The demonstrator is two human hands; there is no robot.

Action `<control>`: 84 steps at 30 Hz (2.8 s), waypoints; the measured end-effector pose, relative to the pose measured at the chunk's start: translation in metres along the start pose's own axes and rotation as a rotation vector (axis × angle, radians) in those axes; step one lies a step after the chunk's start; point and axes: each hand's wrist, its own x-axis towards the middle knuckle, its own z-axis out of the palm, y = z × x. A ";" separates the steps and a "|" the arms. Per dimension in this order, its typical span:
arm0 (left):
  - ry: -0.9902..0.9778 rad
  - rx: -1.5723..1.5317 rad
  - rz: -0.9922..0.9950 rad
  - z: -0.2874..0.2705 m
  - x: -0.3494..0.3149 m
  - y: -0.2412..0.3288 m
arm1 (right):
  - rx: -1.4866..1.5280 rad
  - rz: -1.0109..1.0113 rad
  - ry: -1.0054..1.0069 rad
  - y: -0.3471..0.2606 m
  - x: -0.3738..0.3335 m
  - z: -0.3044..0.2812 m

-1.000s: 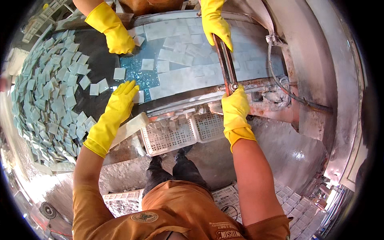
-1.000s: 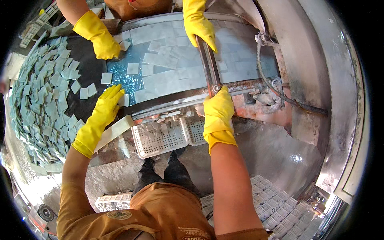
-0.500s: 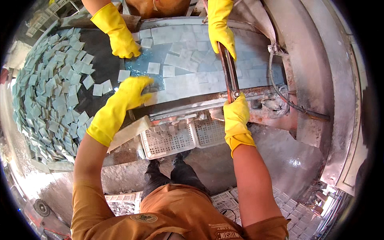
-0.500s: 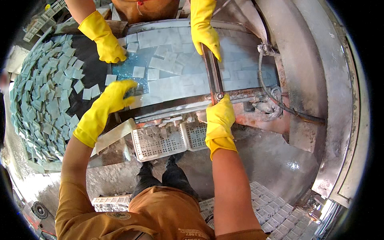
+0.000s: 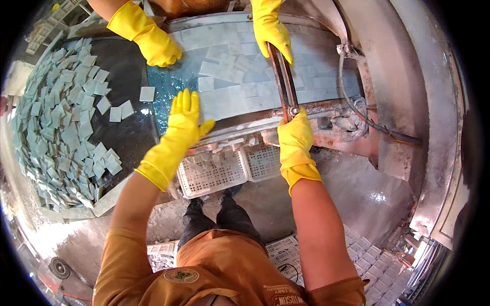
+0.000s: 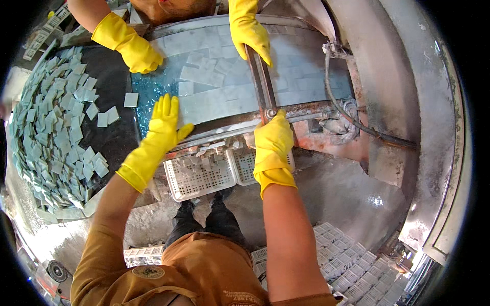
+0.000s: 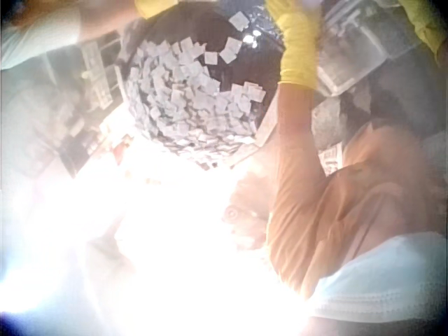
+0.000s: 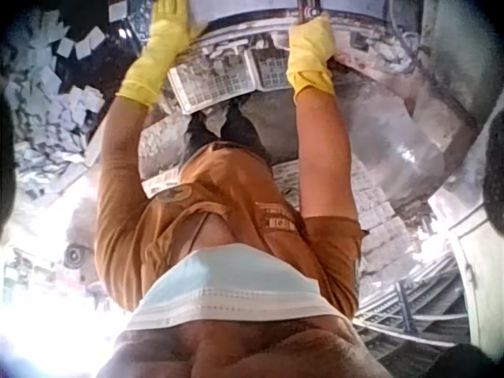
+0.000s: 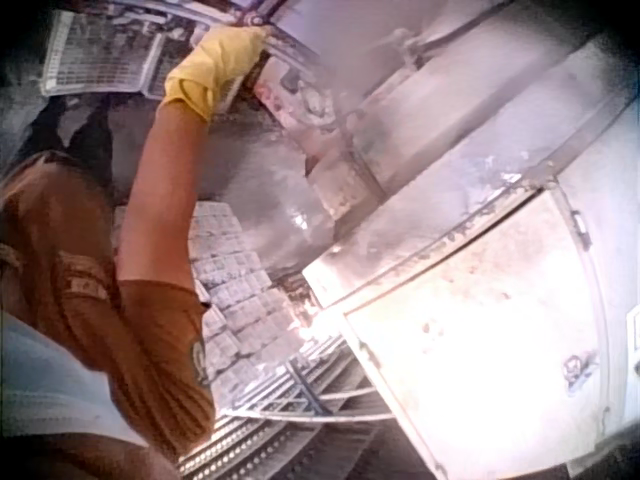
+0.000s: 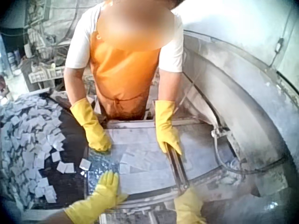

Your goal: The person sorts small, light-blue square tiles on a metal tray, picking them up and placing them into a white plastic basket. A coworker assists by arranging tiles on the tray. The person wears yellow gloves and uses both hands to handle the tiles.

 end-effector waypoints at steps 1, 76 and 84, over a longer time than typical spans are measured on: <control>-0.007 -0.003 -0.066 0.004 0.002 0.017 | -0.013 -0.024 0.093 0.007 -0.001 0.005; -0.306 0.096 0.130 -0.062 -0.038 -0.059 | 0.001 0.012 0.036 0.009 0.002 0.008; -0.214 -0.941 -0.552 -0.069 -0.029 -0.075 | -0.007 0.011 -0.004 -0.001 0.000 0.000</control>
